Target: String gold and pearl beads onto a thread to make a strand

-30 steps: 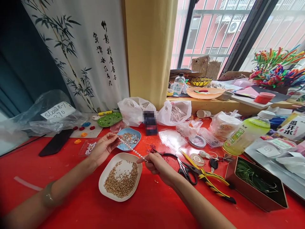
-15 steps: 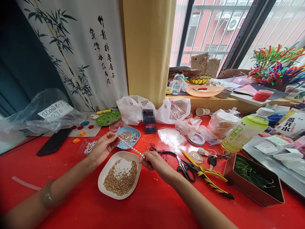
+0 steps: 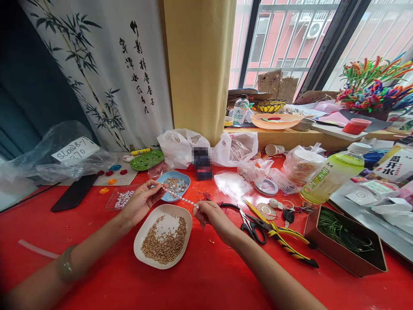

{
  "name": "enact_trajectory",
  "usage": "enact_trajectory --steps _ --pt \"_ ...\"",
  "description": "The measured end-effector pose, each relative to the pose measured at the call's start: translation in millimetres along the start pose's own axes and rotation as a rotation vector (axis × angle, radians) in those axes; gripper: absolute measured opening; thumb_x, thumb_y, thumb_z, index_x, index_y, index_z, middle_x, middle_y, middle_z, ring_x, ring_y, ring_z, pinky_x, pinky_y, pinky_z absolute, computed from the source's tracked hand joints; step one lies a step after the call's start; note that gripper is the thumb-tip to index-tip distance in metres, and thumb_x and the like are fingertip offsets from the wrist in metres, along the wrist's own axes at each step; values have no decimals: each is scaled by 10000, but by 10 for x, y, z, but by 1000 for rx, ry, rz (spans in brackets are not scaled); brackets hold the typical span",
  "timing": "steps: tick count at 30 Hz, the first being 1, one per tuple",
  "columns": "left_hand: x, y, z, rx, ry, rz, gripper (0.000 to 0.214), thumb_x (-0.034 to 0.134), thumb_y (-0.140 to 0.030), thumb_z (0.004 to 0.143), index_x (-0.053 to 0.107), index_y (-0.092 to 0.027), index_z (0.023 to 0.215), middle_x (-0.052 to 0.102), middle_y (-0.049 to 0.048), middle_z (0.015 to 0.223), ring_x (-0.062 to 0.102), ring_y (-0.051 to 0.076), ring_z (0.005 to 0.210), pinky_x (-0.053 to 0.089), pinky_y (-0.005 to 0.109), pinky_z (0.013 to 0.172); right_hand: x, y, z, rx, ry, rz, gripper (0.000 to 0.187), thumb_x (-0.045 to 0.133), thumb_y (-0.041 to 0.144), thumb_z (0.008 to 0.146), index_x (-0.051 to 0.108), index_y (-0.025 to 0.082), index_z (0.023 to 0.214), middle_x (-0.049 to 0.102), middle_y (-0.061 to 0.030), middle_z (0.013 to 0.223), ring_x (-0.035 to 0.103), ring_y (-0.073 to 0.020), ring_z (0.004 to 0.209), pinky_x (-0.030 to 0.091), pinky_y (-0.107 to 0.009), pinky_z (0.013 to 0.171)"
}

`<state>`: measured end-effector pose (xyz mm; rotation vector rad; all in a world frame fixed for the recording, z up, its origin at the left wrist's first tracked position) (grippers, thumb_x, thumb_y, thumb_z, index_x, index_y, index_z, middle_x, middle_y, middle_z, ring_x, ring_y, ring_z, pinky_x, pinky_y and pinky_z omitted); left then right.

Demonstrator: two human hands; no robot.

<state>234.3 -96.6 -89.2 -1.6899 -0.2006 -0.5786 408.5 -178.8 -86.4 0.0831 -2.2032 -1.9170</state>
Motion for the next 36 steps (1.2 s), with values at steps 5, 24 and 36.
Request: enact_trajectory --steps 5,24,36 --pt "-17 19 12 -19 -3 0 88 544 -64 727 518 -137 684 647 45 733 617 88 602 511 155 592 -11 -22 1 14 12 -46 229 380 248 708 547 135 599 167 82 486 108 -75 434 95 -241 421" --pt "30 60 -29 -58 15 0 95 537 -60 741 503 -131 687 646 49 749 631 98 615 508 139 544 -41 14 12 -5 -69 -171 241 360 298 724 473 166 556 208 74 475 144 -85 442 111 -253 439" --pt "66 81 -53 -83 6 7 115 517 -45 748 489 -133 679 649 48 739 630 96 601 507 135 532 -30 0 18 -34 -39 -156 213 355 216 691 434 173 498 366 34 452 310 -92 445 213 -247 456"
Point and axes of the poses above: each hand's wrist, its own z-axis towards the middle knuckle, its own x-axis out of the palm, y = z × x, the point moved 5 cm from there along z, towards the middle knuckle
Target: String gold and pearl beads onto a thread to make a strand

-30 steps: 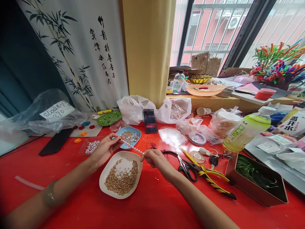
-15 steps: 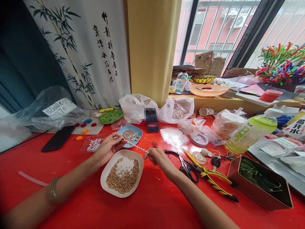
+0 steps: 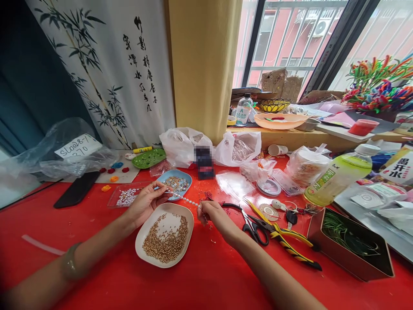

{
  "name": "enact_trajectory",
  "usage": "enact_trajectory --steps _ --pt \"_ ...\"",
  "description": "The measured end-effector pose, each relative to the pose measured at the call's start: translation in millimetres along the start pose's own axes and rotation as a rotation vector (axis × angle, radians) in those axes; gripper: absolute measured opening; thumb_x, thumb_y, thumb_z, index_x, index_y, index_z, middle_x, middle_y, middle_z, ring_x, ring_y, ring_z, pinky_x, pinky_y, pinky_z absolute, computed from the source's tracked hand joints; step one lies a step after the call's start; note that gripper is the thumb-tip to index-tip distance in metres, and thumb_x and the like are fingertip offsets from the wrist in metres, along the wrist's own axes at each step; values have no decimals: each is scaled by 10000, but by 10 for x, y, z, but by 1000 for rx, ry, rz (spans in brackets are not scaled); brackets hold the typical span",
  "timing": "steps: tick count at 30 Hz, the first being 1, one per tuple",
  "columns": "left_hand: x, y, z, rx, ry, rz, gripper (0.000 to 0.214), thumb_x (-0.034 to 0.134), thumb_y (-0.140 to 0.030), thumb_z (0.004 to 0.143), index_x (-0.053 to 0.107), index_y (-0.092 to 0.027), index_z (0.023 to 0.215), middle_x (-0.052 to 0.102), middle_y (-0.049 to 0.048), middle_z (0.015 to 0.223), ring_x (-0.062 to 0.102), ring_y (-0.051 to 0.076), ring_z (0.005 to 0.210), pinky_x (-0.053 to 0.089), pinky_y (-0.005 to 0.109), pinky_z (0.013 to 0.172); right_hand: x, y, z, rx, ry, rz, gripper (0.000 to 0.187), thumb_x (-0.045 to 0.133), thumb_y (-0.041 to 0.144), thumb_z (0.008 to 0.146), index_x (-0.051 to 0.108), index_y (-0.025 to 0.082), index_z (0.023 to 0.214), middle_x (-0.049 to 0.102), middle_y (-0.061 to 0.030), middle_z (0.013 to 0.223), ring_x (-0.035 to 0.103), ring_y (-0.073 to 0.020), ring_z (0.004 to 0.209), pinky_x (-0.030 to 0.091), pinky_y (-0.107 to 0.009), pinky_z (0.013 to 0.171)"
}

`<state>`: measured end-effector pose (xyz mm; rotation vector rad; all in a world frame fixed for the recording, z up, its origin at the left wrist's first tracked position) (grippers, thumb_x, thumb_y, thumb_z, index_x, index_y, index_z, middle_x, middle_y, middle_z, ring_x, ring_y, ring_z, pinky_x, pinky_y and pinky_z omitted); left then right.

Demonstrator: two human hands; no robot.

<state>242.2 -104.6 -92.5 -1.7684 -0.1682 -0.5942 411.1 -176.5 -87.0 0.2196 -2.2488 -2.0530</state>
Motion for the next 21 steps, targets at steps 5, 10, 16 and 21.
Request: enact_trajectory --steps 5,10,16,21 --pt "0 18 -2 -8 0 25 124 516 -48 752 479 -133 670 649 46 737 632 96 587 501 125 504 -11 -10 -2 22 -22 17 223 345 228 708 516 150 588 197 80 457 151 -78 419 121 -245 429" --pt "4 29 -7 -11 14 61 113 517 -60 759 474 -134 685 645 40 753 639 99 591 492 107 477 -8 3 -6 9 -21 18 197 357 214 696 444 170 524 257 71 434 194 -78 413 142 -245 432" --pt "23 47 -26 -18 46 53 116 513 -60 761 462 -143 697 633 18 738 645 111 622 490 108 458 37 -25 -5 2 26 25 193 344 188 678 495 154 561 297 61 441 234 -84 428 167 -244 438" --pt "38 48 -33 -26 65 53 117 521 -72 758 457 -141 689 629 27 739 650 132 646 486 106 445 16 -39 10 47 -26 20 233 366 247 704 542 129 606 197 82 473 139 -76 435 104 -246 434"
Point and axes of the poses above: each hand's wrist, its own z-axis towards the middle knuckle, its own x-axis out of the palm, y = z × x, the point moved 5 cm from there along z, towards the middle knuckle
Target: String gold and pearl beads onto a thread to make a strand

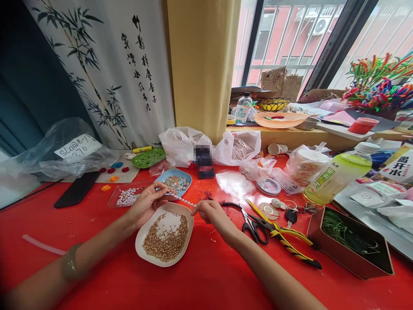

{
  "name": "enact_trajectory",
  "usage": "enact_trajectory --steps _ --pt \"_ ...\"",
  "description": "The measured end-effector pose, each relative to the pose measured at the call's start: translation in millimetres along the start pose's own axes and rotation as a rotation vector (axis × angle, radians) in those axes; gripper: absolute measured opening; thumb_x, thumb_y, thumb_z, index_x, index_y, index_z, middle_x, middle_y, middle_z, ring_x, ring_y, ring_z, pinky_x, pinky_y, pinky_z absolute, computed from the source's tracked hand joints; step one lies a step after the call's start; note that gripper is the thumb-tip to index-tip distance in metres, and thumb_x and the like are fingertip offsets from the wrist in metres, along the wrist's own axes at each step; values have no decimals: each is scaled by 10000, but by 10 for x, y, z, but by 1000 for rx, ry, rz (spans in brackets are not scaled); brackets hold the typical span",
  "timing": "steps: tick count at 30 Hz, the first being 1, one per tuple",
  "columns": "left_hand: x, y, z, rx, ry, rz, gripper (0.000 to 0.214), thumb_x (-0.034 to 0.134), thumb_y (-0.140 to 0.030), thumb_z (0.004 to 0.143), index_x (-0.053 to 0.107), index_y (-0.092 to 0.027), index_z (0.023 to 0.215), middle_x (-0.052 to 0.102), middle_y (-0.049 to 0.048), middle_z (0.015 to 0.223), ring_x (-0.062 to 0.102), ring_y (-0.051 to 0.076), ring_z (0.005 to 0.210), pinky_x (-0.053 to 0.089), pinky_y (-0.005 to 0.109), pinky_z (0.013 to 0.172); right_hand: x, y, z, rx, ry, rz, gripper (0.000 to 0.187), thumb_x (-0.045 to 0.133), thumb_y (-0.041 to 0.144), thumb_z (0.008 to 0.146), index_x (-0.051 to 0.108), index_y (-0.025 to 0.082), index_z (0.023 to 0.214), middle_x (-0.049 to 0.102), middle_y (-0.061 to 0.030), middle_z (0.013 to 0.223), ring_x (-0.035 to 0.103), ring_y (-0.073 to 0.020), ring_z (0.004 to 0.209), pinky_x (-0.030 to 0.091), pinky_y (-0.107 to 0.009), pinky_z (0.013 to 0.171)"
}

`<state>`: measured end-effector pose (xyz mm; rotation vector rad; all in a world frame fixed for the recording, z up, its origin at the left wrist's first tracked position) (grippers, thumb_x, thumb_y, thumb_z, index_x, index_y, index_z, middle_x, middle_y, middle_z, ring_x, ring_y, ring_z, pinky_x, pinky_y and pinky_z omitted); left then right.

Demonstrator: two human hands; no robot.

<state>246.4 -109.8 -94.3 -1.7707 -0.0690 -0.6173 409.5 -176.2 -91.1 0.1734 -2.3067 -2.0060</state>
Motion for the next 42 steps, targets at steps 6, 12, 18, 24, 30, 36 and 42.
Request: enact_trajectory --steps 6,12,18,24,30,36,42 --pt "13 12 3 -21 10 -7 119 527 -77 754 448 -144 695 628 30 732 652 141 653 477 102 430 36 -5 -18 -29 55 -3 161 352 189 680 443 162 551 348 52 474 258 -75 434 177 -236 440" --pt "37 20 -15 -22 28 -4 122 519 -79 759 443 -146 691 624 20 725 647 126 645 475 102 444 32 -26 -15 -15 70 -10 217 340 196 671 545 130 653 261 76 445 184 -74 415 135 -234 417" --pt "23 41 -10 -18 39 22 113 549 -95 744 462 -149 696 632 17 758 647 119 664 470 95 439 10 -32 16 17 39 -49 240 359 246 686 535 137 566 209 87 426 133 -69 405 97 -237 413" --pt "18 85 -7 -22 63 27 110 578 -122 731 475 -154 710 637 10 775 649 116 668 472 97 449 32 -27 -8 -3 54 -52 158 350 178 627 451 160 507 411 31 469 330 -77 428 218 -230 444" --pt "50 108 -24 -40 73 37 140 603 -126 709 466 -153 697 641 12 763 649 119 665 464 95 442 27 -26 -12 10 34 -60 242 343 216 674 562 129 620 258 72 446 192 -75 411 133 -231 421" --pt "78 93 -58 -50 58 50 130 599 -125 711 472 -154 704 636 13 772 642 109 657 460 93 434 31 -34 9 23 37 -57 167 360 184 622 493 153 525 310 60 426 235 -74 407 148 -230 420" --pt "102 84 -87 -46 56 74 122 605 -144 712 484 -149 700 631 21 770 634 109 669 462 97 447 65 -16 -25 9 51 -37 213 341 183 635 546 140 600 285 65 431 196 -76 401 126 -235 417"
Point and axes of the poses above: each hand's wrist, its own z-axis towards the middle knuckle, its own x-axis out of the palm, y = z × x, the point moved 5 cm from there along z, towards the middle knuckle
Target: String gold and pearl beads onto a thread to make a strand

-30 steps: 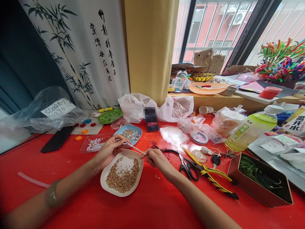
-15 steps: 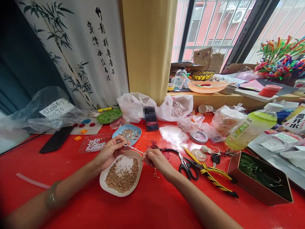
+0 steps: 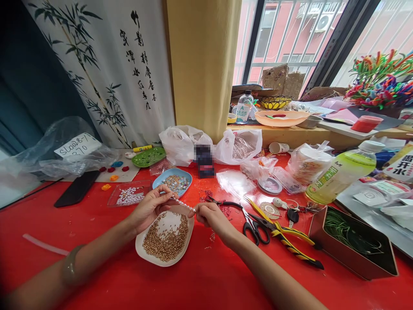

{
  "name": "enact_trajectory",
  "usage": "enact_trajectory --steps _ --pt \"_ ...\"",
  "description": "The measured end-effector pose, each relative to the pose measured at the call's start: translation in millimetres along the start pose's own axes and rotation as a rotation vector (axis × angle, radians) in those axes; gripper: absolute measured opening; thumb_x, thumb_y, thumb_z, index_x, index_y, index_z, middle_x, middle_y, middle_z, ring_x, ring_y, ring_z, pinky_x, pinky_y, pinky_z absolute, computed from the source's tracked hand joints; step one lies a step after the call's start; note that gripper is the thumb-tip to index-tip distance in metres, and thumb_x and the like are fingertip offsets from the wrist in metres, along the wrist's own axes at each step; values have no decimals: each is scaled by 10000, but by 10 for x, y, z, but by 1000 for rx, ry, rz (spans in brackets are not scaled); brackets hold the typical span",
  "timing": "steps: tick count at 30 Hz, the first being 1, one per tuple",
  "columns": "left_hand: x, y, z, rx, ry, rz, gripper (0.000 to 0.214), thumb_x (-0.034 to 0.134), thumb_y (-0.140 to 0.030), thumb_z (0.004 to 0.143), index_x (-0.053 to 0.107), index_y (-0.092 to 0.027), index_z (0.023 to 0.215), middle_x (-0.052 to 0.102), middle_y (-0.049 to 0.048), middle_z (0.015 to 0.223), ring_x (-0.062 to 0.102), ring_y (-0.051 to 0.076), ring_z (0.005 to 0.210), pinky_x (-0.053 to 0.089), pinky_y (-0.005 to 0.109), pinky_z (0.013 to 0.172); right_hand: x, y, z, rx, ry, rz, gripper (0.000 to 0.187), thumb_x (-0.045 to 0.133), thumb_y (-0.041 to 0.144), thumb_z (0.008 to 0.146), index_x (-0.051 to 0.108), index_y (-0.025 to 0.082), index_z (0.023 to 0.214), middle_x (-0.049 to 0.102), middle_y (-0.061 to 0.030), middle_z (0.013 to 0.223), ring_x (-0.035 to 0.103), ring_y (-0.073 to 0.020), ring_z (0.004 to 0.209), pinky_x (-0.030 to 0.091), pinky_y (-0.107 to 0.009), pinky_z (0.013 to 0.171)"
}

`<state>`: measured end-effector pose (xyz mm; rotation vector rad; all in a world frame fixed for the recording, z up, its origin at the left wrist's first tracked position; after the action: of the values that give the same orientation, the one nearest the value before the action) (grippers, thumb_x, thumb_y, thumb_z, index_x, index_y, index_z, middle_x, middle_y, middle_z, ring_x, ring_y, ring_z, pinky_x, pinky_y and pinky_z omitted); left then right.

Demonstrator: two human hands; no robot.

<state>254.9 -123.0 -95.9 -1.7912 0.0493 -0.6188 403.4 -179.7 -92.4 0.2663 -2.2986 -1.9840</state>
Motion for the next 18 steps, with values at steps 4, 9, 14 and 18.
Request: enact_trajectory --steps 4,9,14,18 --pt "20 3 -3 25 44 0 147 628 -183 698 484 -156 709 630 11 723 631 109 664 456 103 458 -13 24 2 -21 -22 -13 225 371 220 654 572 130 609 214 81 439 148 -73 412 97 -234 417" --pt "30 9 -12 22 51 1 163 639 -190 687 480 -158 704 620 -7 695 630 104 649 448 106 459 -12 -1 7 -11 -5 -6 160 363 177 628 498 155 545 286 72 410 194 -71 393 121 -232 409" --pt "62 6 -29 23 65 20 154 634 -197 693 487 -151 700 616 -9 717 626 99 653 463 119 494 8 -25 -1 -13 13 -2 172 349 167 652 502 152 573 300 66 439 206 -74 410 135 -233 417" --pt "75 17 -36 13 66 19 155 631 -192 695 482 -149 694 619 -2 728 631 108 661 459 117 487 6 -6 -3 -9 0 -27 237 353 218 689 568 137 631 214 76 464 151 -80 425 107 -237 415"
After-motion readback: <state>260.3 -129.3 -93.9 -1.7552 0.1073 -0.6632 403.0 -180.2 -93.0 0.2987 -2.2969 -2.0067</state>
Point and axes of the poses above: each hand's wrist, its own z-axis towards the middle knuckle, its own x-axis out of the palm, y = z × x, the point moved 5 cm from there along z, towards the middle knuckle
